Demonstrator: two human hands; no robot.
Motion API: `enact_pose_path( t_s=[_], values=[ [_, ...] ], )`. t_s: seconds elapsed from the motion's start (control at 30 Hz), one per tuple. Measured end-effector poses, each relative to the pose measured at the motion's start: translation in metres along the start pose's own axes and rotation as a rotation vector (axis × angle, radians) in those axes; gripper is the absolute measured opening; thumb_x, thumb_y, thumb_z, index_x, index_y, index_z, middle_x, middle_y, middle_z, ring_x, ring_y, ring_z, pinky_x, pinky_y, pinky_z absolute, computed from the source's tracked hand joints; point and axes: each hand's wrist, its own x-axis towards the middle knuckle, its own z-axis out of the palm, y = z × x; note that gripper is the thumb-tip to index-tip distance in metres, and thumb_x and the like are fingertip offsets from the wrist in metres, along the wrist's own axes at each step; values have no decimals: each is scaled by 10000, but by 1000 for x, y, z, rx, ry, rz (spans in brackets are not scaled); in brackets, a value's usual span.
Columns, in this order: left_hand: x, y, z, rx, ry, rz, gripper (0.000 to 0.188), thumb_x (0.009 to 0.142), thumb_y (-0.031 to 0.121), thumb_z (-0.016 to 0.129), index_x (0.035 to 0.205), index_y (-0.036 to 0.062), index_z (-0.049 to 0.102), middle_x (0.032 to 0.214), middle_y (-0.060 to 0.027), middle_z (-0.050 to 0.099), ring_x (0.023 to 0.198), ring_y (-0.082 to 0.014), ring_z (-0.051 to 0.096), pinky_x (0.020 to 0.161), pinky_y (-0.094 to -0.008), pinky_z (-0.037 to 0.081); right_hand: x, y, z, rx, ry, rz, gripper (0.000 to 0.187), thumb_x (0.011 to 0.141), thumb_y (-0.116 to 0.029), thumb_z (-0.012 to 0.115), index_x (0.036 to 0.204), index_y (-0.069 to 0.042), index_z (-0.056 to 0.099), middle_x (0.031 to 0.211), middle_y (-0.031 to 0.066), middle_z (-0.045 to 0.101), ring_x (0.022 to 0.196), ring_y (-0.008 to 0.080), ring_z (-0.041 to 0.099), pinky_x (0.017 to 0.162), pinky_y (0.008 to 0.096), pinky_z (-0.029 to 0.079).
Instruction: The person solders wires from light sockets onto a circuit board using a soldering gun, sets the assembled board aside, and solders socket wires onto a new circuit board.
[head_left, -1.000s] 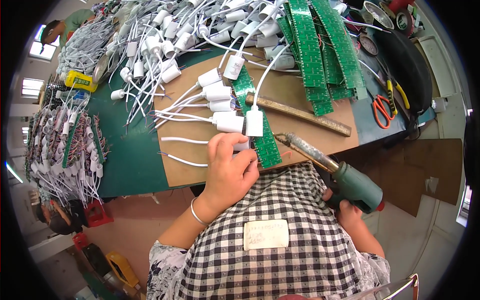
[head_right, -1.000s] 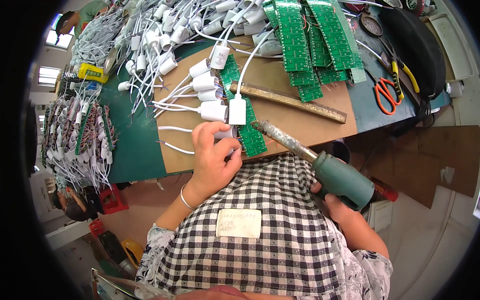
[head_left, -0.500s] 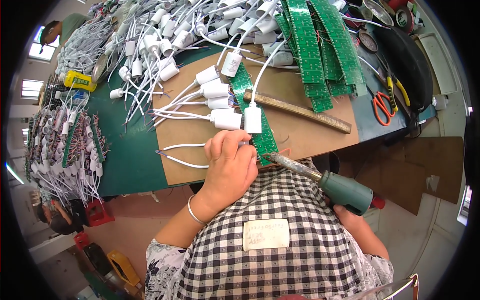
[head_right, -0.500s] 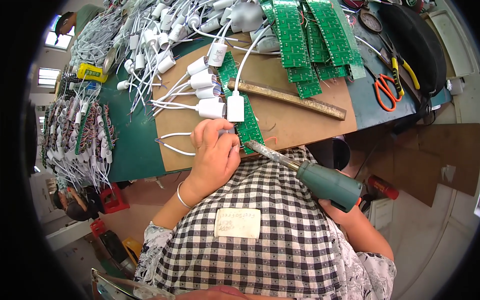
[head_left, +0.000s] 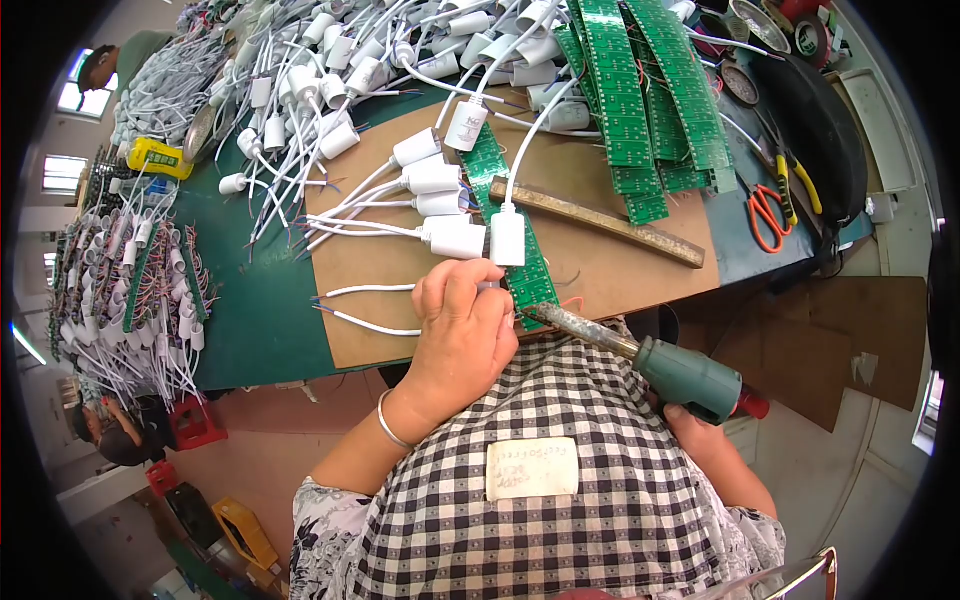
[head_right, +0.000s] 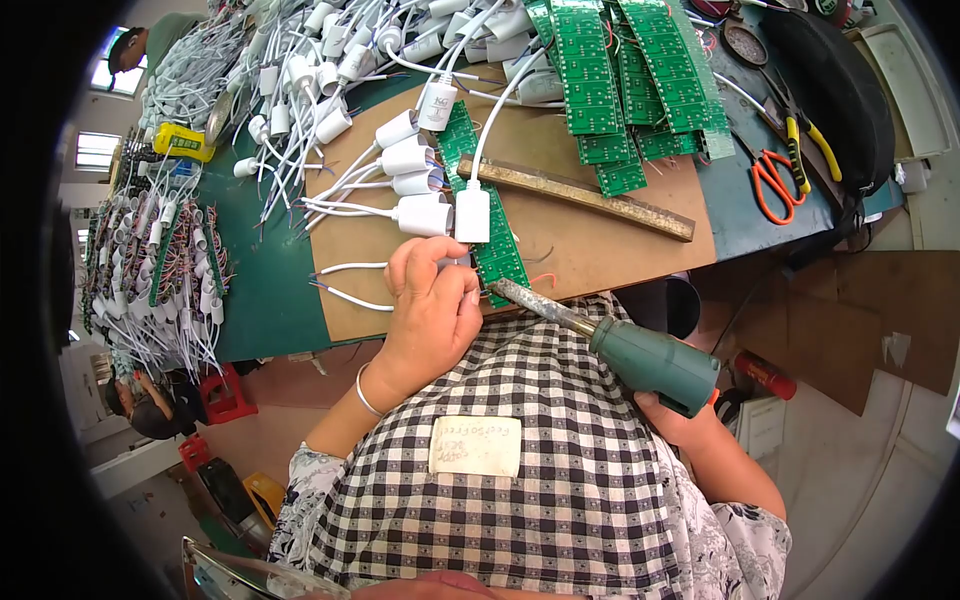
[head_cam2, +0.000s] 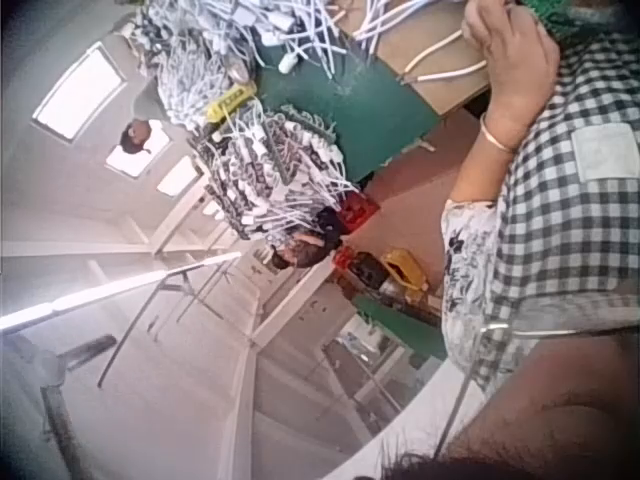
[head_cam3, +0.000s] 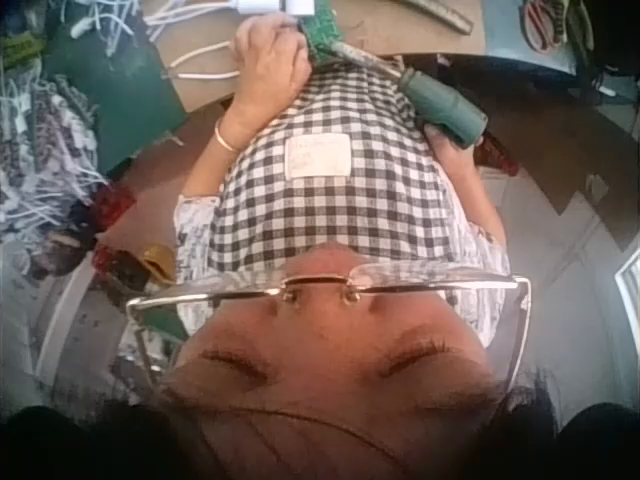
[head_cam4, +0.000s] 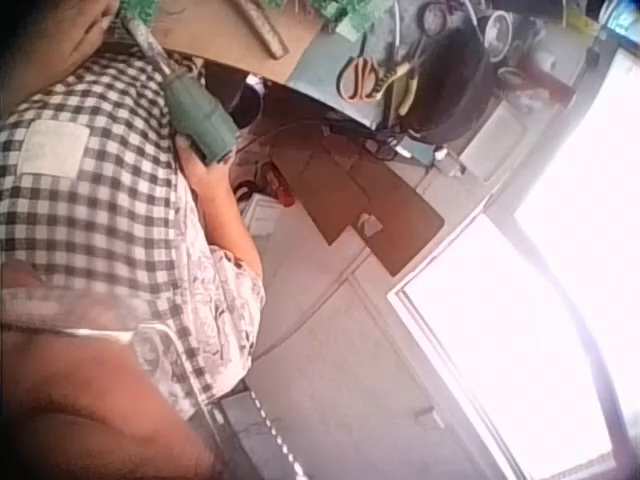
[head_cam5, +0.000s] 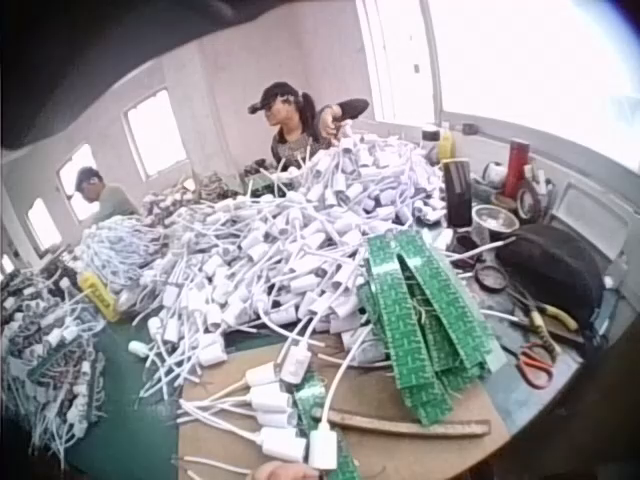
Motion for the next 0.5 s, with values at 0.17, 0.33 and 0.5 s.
enact_pose_path(
  t_s=[0.17, 0.33, 0.5],
  values=[
    [0, 0, 0, 12, 1, -1, 128, 726, 54, 594, 838, 59, 532, 1120, -113, 442, 1079, -328, 371, 924, -433, 277, 0, -1, 2, 60, 2, 64, 581, 829, -333, 657, 1270, -37, 421, 1188, 90, 529, 1089, 195, 516, 938, 353, 427],
    [-1, 1, 0, 14, 4, 2, 135, 721, 53, 597, 840, 60, 534, 1119, -110, 439, 1081, -326, 368, 923, -432, 275, -1, -5, 2, 69, 0, 118, 582, 819, -326, 673, 1267, -47, 429, 1200, 87, 526, 1103, 201, 515, 951, 369, 428],
    [0, 0, 1, 15, -4, 2, 134, 719, 55, 600, 836, 64, 534, 1119, -106, 437, 1081, -324, 367, 920, -433, 274, 6, -11, 7, 98, 36, 56, 549, 805, -343, 681, 1212, -37, 476, 1125, 73, 551, 1014, 175, 537, 875, 327, 450]
  ],
)
